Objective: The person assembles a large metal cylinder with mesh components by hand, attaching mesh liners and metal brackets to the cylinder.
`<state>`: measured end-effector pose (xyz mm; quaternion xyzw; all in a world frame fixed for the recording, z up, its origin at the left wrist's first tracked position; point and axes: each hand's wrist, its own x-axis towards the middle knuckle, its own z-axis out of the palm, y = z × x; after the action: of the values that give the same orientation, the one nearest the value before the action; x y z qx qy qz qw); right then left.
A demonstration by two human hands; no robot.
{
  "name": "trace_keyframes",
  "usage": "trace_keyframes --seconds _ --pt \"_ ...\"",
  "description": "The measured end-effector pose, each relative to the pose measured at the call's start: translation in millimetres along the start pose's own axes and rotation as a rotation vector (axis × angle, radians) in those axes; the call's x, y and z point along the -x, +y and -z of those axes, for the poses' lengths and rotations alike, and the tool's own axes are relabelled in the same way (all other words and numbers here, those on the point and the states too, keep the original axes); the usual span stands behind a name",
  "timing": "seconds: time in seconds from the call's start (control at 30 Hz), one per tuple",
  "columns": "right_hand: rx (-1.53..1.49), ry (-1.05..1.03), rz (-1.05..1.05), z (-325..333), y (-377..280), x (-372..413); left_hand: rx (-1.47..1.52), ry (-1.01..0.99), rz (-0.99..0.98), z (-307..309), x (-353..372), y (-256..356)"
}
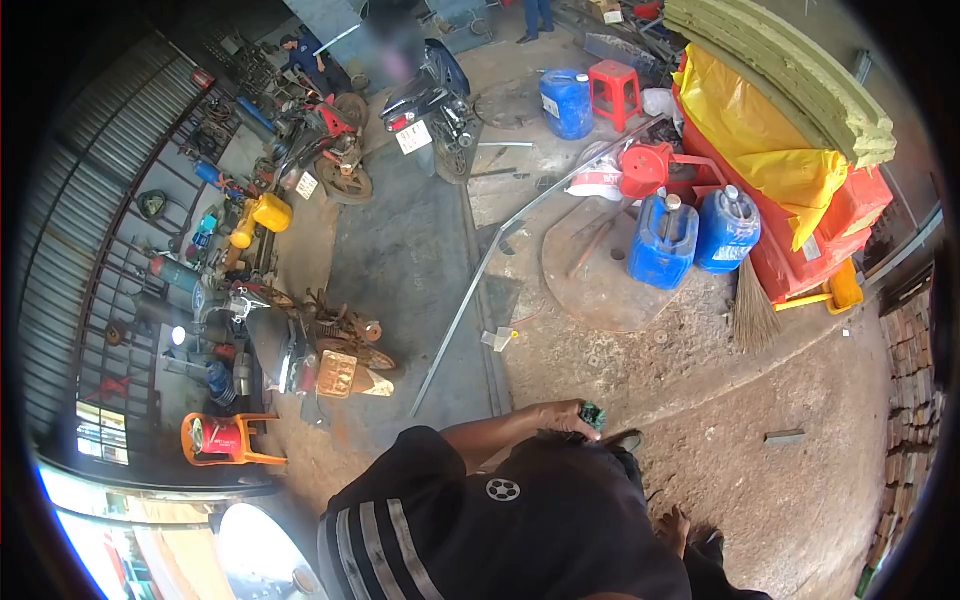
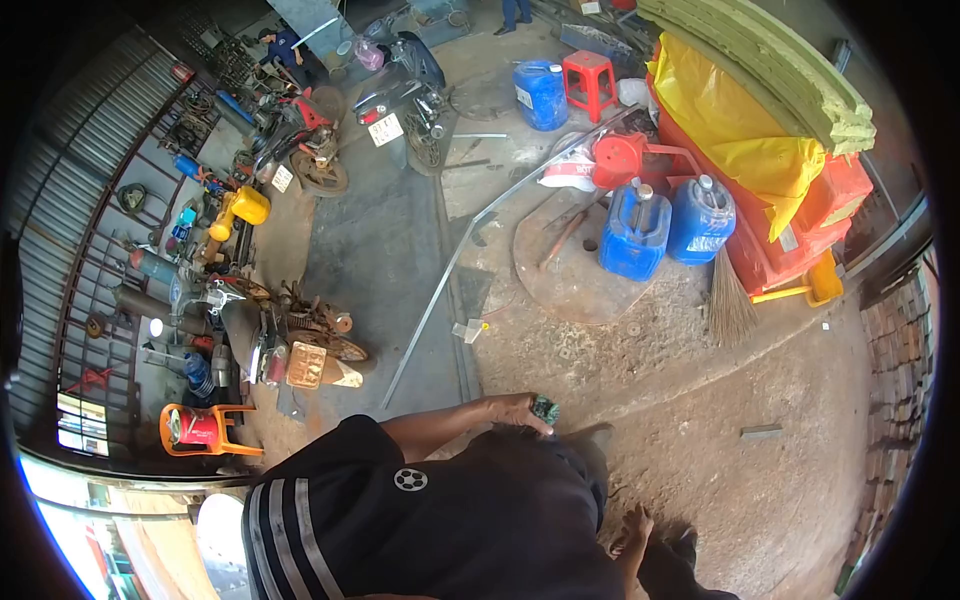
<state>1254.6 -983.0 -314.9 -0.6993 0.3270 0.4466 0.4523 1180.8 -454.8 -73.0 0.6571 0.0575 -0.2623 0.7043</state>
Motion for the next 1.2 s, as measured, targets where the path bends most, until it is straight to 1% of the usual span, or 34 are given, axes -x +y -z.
trace_keyframes --seconds 0.03,0.1,0.13,0.23,0.27,0.33,0.37,0.4,0.43,0.47,0.53,0.57,0.6,0.7,0.73,0.77,0.83,0.87,0.93,0.97,1.0,1.03,1.07,1.13,1.2 --pt "0.002 -0.056 0.059 13 -33 -14 0.003 0.006 -0.005 -8 -20 19" --pt "0.075 0.081 0.193 19 -106 -7 0.049 0.072 -0.016 -18 -60 48" --pt "0.083 0.056 0.264 25 -141 -10 0.014 0.082 -0.079 -18 -84 49" --pt "0.142 0.030 0.450 42 -225 -20 -0.238 0.224 -0.003 -18 -134 73" --pt "0.140 0.032 0.455 42 -254 -20 -0.241 0.223 -0.007 -19 -147 83" --pt "0.115 0.016 0.581 43 -307 -7 -0.438 0.330 -0.054 -20 -169 102" --pt "0.149 -0.025 0.620 48 -326 -16 -0.450 0.313 -0.062 -20 -187 100" --pt "0.162 -0.042 0.669 50 -342 -19 -0.519 0.367 -0.057 -18 -206 91" --pt "0.176 -0.060 0.717 52 -355 -25 -0.587 0.422 -0.052 -15 -220 99" --pt "0.156 -0.050 0.718 56 -368 -31 -0.600 0.358 -0.009 -11 -234 107" --pt "0.126 -0.123 0.798 65 -394 -57 -0.624 0.338 -0.014 -8 -262 136" --pt "0.150 -0.111 0.800 75 -408 -71 -0.630 0.334 -0.014 -6 -282 146" --pt "0.173 -0.088 0.776 87 -427 -72 -0.604 0.251 -0.015 2 -308 144" --pt "0.168 -0.023 0.726 124 -481 -94 -0.553 0.225 -0.089 22 -391 153" --pt "0.145 0.019 0.685 139 -496 -101 -0.508 0.223 -0.072 25 -412 179" --pt "0.153 0.022 0.679 157 -512 -108 -0.558 0.261 -0.077 31 -437 195" --pt "0.126 0.093 0.687 183 -546 -115 -0.511 0.266 -0.142 44 -479 232" --pt "0.100 0.075 0.712 198 -559 -131 -0.570 0.259 -0.156 51 -494 252" --pt "0.068 0.098 0.702 218 -591 -129 -0.727 0.255 -0.214 65 -522 290" --pt "0.011 0.134 0.681 225 -608 -125 -0.741 0.258 -0.216 68 -531 306" --pt "0.041 0.144 0.667 233 -633 -116 -0.795 0.310 -0.139 66 -533 331" --pt "0.030 0.136 0.685 244 -654 -127 -0.830 0.266 -0.045 69 -541 351" --pt "0.052 0.136 0.753 252 -684 -117 -0.812 0.299 -0.028 70 -546 363" --pt "0.126 0.224 0.890 265 -762 -92 -0.724 0.440 -0.091 82 -565 341" --pt "0.142 0.328 1.083 276 -853 -53 -0.762 0.563 -0.103 76 -574 335"
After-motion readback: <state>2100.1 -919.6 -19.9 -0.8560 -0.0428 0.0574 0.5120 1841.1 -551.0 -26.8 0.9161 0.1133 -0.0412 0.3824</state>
